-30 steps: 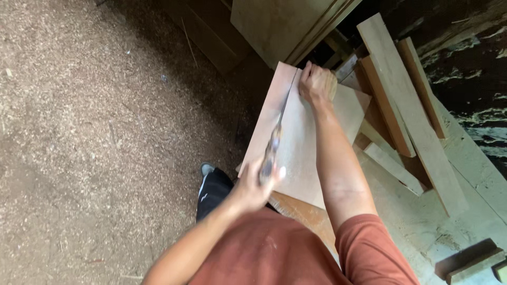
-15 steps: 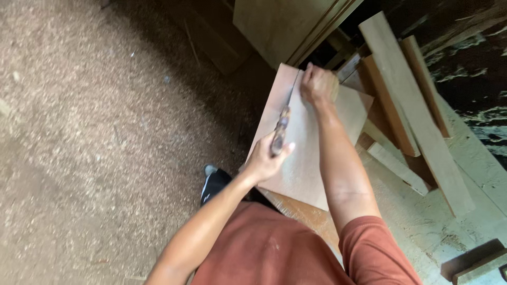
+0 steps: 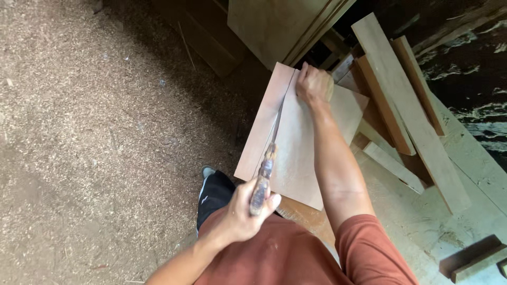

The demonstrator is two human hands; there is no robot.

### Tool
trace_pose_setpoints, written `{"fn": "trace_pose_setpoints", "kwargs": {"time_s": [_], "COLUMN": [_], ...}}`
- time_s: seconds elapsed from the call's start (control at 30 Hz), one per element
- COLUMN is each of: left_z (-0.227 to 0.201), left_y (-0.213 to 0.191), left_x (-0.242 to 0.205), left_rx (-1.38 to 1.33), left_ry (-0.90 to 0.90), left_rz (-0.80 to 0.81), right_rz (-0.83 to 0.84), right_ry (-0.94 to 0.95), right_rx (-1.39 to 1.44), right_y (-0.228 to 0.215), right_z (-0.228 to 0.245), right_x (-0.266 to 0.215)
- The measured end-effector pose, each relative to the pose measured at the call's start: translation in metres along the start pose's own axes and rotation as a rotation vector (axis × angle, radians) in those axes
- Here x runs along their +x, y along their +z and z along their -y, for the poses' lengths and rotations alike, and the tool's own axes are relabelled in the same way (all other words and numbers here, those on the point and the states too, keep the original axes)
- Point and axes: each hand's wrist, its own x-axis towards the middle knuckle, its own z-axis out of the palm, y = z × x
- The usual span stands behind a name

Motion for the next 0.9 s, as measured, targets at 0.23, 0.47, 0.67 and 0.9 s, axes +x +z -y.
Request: {"fn": "trace_pose_setpoints", "kwargs": {"time_s": [0.23, 0.47, 0.67, 0.9], "left_z": [0.058, 0.080, 0.068, 0.062], "left_y": [0.009, 0.013, 0.010, 0.001], "left_x": [0.068, 0.089, 0.074, 0.065], "left_rx": [0.046, 0.069, 0.021, 0.029], "left_ry": [0.044, -0.023, 0.071, 0.139], "left_rz": [-0.024, 0.049, 0.085, 0.149], "right_rz": [0.066, -0.021, -0.212, -0.237], "right_ry": [0.038, 0.015, -0.106, -0.024], "right_rx": [0.044, 0.061, 0.261, 0.623], "right_y": [-0.001, -0.006, -0.015, -0.046], "right_z": [0.003, -0.001, -0.006, 0.003], "right_x": [-0.004, -0.006, -0.027, -0.136]}}
